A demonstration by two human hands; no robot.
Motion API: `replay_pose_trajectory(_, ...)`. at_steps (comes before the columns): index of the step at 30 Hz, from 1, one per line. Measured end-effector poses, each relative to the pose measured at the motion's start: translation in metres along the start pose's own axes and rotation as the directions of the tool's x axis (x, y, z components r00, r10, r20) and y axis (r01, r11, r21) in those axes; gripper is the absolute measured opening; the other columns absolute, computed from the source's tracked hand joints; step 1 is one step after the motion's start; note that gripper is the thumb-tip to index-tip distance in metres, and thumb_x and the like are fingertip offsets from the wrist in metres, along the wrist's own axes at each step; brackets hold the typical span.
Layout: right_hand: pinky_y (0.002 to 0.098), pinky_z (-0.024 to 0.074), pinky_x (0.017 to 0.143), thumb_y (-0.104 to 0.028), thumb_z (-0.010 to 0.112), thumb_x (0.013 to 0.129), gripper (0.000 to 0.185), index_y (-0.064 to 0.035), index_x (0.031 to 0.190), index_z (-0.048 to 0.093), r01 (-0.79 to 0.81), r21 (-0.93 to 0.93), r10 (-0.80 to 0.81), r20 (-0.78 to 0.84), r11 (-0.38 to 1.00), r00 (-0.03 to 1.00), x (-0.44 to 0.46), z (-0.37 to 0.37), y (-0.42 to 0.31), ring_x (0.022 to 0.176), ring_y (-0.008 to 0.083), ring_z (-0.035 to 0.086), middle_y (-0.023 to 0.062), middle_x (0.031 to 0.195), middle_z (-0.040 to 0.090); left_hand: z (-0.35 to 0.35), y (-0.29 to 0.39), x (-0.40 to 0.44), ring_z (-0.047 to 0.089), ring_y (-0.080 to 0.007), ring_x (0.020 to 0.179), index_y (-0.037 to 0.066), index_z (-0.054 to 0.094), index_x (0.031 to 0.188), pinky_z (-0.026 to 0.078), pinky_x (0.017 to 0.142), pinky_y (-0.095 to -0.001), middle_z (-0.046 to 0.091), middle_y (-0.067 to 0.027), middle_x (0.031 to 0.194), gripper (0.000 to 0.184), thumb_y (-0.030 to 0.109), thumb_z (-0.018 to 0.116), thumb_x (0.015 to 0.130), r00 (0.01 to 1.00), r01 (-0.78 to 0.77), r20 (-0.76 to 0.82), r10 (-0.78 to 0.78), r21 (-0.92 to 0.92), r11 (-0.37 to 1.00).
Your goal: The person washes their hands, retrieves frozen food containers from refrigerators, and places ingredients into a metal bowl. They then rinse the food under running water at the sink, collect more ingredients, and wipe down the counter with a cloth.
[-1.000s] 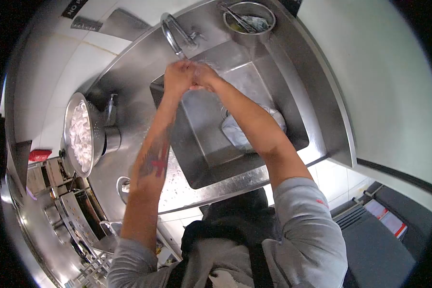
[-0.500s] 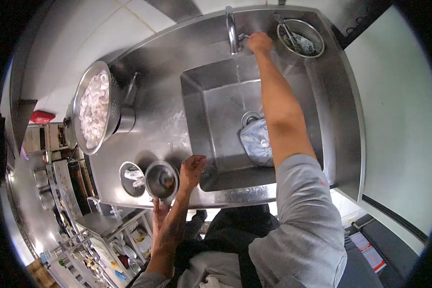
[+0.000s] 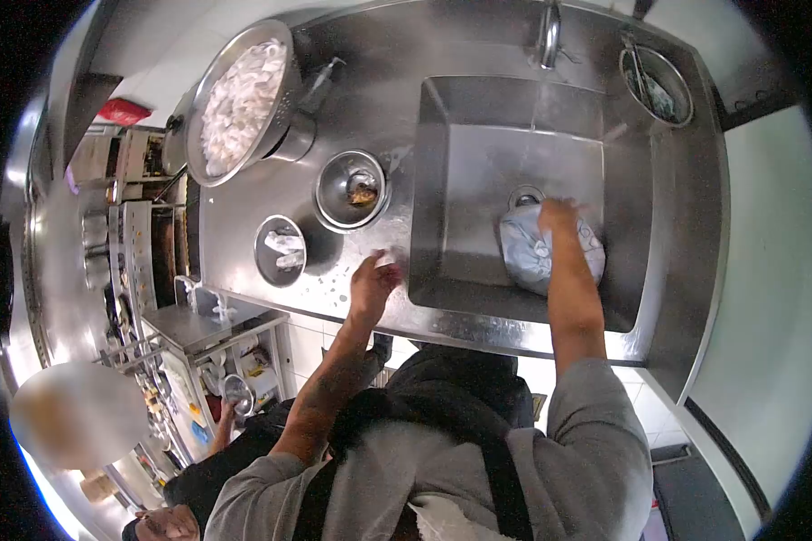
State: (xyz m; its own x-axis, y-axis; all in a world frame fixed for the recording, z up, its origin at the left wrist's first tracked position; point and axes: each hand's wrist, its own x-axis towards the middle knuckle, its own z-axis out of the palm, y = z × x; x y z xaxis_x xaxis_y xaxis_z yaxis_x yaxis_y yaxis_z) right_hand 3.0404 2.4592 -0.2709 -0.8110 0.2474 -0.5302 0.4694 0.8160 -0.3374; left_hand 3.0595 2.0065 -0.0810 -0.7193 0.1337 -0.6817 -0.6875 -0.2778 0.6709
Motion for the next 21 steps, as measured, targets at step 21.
replay_pose_trajectory(21,0.0439,0.0434,0.102,-0.027,0.078,0.078,0.05,-0.0063,0.121,0.062,0.487,-0.164,-0.511,-0.167,0.858,0.843,-0.219,-0.009,-0.376,0.123,0.0323,0.055,0.0168,0.128,0.061,-0.408,0.112,-0.125,0.067,-0.0213,0.063,0.002,0.05,0.084,0.058,0.06,-0.0329,0.063,-0.0106,0.074,0.021,0.016,0.062,0.095,0.737,-0.602,-0.537,0.41,-0.245,0.76)
